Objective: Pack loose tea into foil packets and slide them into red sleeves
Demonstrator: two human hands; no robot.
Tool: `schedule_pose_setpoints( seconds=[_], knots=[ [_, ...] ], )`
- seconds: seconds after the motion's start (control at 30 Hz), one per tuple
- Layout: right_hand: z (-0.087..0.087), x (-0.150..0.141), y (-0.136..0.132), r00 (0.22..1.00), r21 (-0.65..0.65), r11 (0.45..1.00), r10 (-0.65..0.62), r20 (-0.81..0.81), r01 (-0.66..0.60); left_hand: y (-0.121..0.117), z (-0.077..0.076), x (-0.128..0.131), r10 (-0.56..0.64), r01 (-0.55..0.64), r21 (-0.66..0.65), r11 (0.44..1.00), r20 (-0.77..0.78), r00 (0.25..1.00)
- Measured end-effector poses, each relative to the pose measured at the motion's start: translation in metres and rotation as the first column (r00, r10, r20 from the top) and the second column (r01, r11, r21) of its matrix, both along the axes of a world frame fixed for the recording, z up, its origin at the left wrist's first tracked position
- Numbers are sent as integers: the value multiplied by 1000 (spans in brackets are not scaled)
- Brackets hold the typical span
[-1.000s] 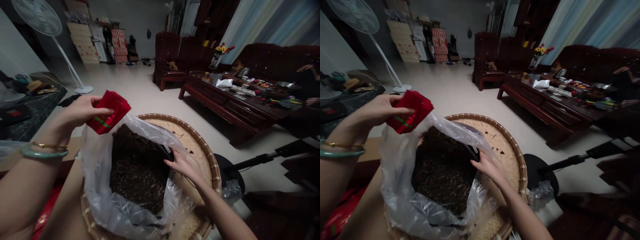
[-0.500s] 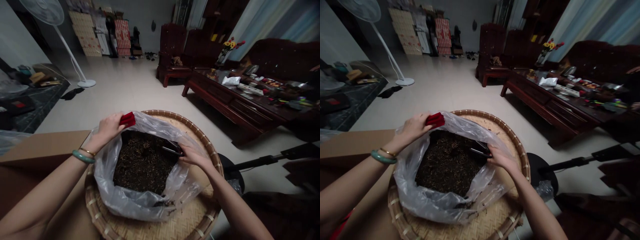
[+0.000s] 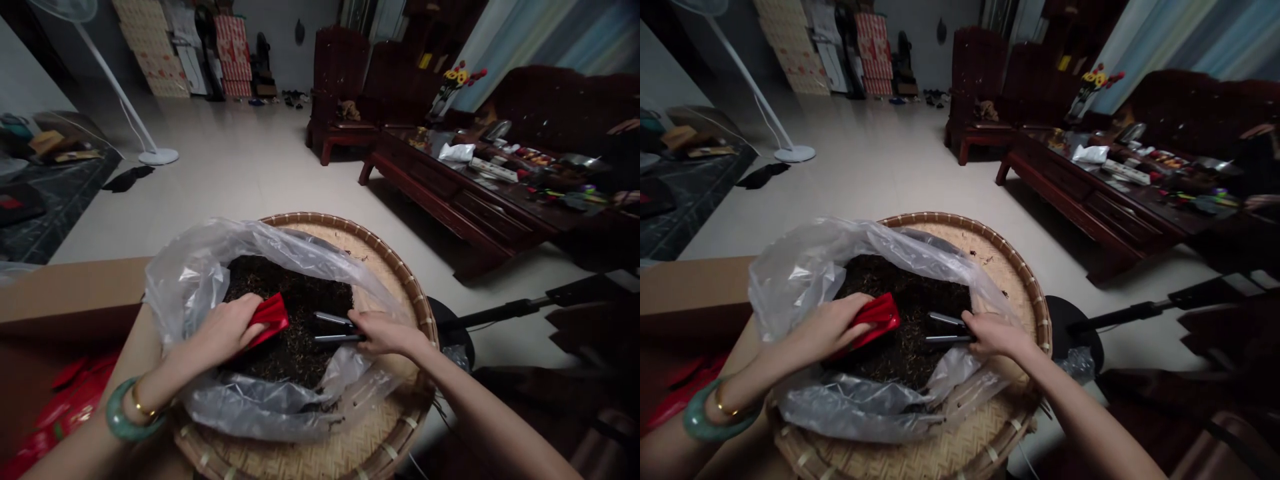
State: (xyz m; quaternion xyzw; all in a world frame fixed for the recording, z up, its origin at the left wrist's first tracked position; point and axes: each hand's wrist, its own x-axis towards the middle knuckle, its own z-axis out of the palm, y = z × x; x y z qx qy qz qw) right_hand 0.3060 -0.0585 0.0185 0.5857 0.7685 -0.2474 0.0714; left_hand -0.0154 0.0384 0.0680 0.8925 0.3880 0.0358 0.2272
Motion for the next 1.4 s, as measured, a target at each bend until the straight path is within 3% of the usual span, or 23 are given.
schedule_pose_setpoints(
  seconds=[0.1, 0.23, 0.37, 0.5, 0.63, 0.77, 0.83, 0.9, 0.93, 1.0, 1.07, 1.17, 1.4],
  knots=[
    [-6, 7, -6, 999, -34, 999, -2, -52, 0, 9, -25, -25, 67, -70, -29, 997, -101, 993],
    [-20, 6, 0, 985, -77, 994, -94, -143, 84, 17, -38, -57, 104, -115, -99, 988, -115, 988],
    [-27, 2, 8, 965, 26, 985, -162, -207, 171, 17, -39, -65, 170, -184, -107, 977, -130, 977],
    [-25, -3, 7, 946, 122, 963, -205, -250, 241, 14, -39, -59, 143, -156, -110, 982, -124, 982],
    [-8, -19, 11, 955, 197, 949, -202, -216, 245, 12, -40, -57, 132, -146, -135, 980, -109, 985],
    [19, -52, 53, 934, 245, 957, -60, -351, 154, 13, -39, -57, 121, -132, -146, 981, -81, 989],
    [31, -65, 85, 905, 257, 954, -33, -424, 155, 15, -39, -57, 106, -116, -151, 982, -74, 992],
    [40, -69, 108, 859, 259, 932, -95, -503, 255, 15, -41, -59, 93, -103, -154, 983, -68, 993],
    [43, -68, 113, 752, 202, 911, -155, -641, 360, 15, -43, -60, 95, -105, -149, 983, -72, 993],
    [46, -60, 106, 701, 195, 897, -158, -696, 396, 15, -46, -62, 112, -124, -132, 983, -98, 989],
    [45, -51, 83, 671, 189, 889, -160, -724, 416, 17, -48, -66, 133, -145, -106, 984, -118, 984],
    [39, -44, 61, 563, 124, 880, -180, -807, 459, 29, -50, -71, 130, -139, -79, 987, -108, 986],
    [19, -65, 123, 628, 141, 866, -226, -744, 479, 81, -49, -77, 85, -93, -72, 993, -105, 991]
  ],
)
